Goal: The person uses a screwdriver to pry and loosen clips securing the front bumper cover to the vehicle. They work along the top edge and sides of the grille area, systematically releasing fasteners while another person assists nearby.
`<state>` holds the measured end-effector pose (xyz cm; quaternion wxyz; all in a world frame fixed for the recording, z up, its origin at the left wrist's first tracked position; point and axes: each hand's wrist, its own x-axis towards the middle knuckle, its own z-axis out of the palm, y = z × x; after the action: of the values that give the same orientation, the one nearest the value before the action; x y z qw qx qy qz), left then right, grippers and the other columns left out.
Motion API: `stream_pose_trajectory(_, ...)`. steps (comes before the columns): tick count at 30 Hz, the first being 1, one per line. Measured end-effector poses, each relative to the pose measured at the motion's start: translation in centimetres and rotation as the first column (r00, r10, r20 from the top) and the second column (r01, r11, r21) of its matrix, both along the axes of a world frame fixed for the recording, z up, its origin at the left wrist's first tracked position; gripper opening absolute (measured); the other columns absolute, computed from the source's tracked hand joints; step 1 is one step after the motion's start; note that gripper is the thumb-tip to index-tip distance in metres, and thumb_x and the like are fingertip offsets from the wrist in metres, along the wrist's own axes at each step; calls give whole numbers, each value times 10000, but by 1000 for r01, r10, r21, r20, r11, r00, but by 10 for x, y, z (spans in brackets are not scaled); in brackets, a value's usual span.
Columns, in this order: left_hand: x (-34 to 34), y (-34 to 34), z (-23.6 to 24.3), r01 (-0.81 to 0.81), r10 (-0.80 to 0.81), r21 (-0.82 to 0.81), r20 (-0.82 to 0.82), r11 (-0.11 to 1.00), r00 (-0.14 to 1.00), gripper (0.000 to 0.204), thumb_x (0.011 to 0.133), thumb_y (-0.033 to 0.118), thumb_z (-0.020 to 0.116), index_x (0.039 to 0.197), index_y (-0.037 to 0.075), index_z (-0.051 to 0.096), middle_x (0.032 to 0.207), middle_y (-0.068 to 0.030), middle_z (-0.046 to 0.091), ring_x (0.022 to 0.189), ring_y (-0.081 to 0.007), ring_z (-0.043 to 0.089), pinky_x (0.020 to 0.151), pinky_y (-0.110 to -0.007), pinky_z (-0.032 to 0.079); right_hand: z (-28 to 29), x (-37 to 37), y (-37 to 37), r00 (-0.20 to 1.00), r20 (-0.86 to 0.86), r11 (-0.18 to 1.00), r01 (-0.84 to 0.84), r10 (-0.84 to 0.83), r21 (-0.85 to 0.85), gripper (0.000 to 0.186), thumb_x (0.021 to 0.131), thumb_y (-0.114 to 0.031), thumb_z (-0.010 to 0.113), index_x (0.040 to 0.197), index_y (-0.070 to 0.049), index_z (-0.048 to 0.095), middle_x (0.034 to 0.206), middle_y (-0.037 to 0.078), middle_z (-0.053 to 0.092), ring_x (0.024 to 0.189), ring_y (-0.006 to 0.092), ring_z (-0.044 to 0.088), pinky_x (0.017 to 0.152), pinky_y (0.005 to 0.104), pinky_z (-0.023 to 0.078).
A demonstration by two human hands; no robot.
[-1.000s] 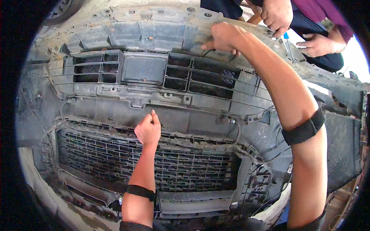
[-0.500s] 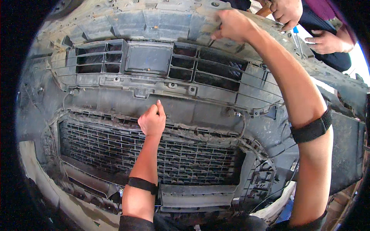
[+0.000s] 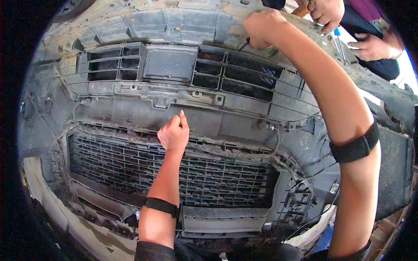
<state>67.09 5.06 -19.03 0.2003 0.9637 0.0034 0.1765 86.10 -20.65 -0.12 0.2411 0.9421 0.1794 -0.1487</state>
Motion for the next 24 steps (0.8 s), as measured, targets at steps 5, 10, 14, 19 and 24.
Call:
stream_pose_trajectory(5, 1, -1, 1, -8, 8, -3, 22, 1000, 1000, 451, 861, 262, 643, 509, 93, 417, 479, -98, 505, 400, -325, 471, 388, -420, 350, -43, -5, 11, 957, -61, 956, 279, -285, -91, 232, 767, -140, 634, 981, -110, 719, 1062, 98, 691, 1006, 255, 657, 804, 389, 524)
stream_pose_trajectory(10, 0, 0, -1, -16, 16, 19, -2, 1000, 1000, 460, 871, 280, 633, 506, 100, 419, 479, -98, 507, 400, -320, 481, 385, -414, 363, -77, 10, 12, 867, -186, 870, 484, -462, 97, 308, 790, -158, 632, 1089, -101, 681, 1189, 98, 633, 1103, 282, 609, 849, 437, 499)
stream_pose_trajectory(14, 0, 0, -1, -31, 31, -1, -8, 1000, 999, 453, 875, 286, 624, 507, 106, 432, 479, -101, 509, 398, -322, 484, 384, -416, 368, -88, 20, 8, 736, -260, 717, 673, -625, 181, 394, 805, -321, 637, 1159, -149, 659, 1252, 69, 607, 1171, 289, 568, 914, 471, 452)
stream_pose_trajectory(19, 1, -1, 0, -52, 52, -13, -19, 999, 998, 453, 873, 294, 622, 501, 104, 446, 483, -106, 524, 394, -334, 487, 386, -428, 371, -96, 19, 8, 745, -137, 701, 663, -653, 264, 426, 808, -449, 625, 1109, -153, 682, 1166, 55, 655, 1134, 285, 589, 910, 461, 464)
stream_pose_trajectory(24, 1, -1, -2, -69, 69, 0, -19, 998, 997, 460, 874, 302, 617, 494, 97, 458, 482, -112, 535, 404, -340, 505, 391, -431, 381, -101, 16, 15, 695, -19, 651, 682, -718, 334, 377, 799, -342, 601, 1105, -138, 685, 1157, 85, 657, 1094, 279, 615, 880, 415, 491)
